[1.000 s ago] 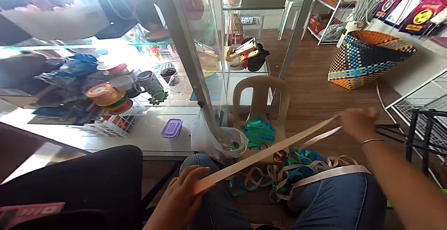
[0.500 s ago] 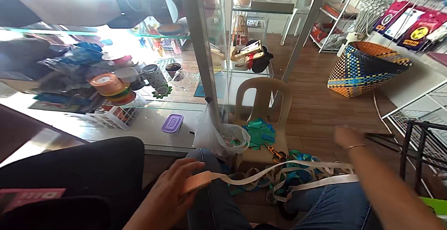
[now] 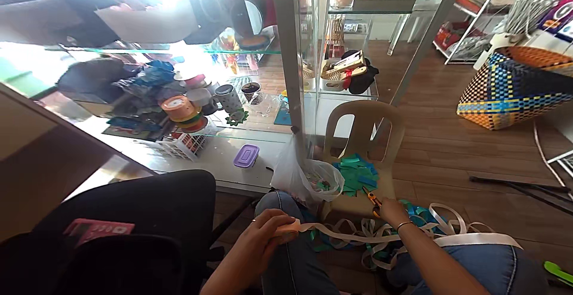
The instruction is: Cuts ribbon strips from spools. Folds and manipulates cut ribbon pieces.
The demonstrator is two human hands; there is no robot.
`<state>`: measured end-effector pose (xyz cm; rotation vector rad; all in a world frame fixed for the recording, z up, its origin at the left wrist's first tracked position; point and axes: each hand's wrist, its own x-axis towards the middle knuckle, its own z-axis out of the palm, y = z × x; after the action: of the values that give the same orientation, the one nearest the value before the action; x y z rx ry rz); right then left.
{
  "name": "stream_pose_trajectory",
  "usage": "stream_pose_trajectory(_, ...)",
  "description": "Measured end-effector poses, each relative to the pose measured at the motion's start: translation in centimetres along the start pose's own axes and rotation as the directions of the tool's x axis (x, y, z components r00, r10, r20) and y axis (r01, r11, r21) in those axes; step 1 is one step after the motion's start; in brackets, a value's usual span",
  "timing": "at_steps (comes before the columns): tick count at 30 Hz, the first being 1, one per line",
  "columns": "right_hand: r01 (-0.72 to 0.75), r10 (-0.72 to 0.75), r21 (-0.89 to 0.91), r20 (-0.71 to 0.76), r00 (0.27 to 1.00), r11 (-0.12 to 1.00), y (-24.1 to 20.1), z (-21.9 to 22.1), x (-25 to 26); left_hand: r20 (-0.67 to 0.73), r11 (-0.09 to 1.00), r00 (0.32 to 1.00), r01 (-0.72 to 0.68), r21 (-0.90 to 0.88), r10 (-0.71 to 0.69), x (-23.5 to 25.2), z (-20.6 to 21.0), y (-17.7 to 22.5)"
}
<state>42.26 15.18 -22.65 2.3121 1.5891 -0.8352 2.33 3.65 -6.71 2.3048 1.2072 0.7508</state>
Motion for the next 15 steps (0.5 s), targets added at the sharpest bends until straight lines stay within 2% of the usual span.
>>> stream_pose_trajectory(5,-0.05,0.05,0.03,-0.015,0.999,0.998,0.5,0.8,0.4,-0.07,1.0,0.997,0.022,0.006,-0.022,-0.2,1.4,0.4)
stream_pose_trajectory(8,-0.068,0.066,0.063,0.031,0.997,0.996,1.3,0.3,1.0,-0.073,0.999,0.997,0.034,0.034,-0.032,-0.2,1.6,0.8)
stream_pose_trajectory(10,-0.088,0.077,0.189,0.064,0.995,0.978,2.1,-0.2,1.0,-0.07,0.998,0.997,0.045,0.045,-0.042,-0.2,1.5,1.1)
stream_pose_trajectory(11,-0.093,0.074,0.315,0.074,0.995,0.945,2.4,-0.3,1.1,-0.072,0.998,0.996,0.049,0.048,-0.046,-0.2,1.5,1.1)
stream_pose_trajectory(13,-0.063,0.019,0.649,0.074,0.997,0.758,2.0,-1.1,0.1,-0.078,0.998,0.996,0.057,0.04,-0.053,-0.2,1.4,0.8)
stream_pose_trajectory(15,0.011,-0.138,0.875,0.064,0.988,0.485,0.2,-3.2,-3.6,-0.09,0.998,0.995,0.052,0.02,-0.05,-0.4,1.5,0.4)
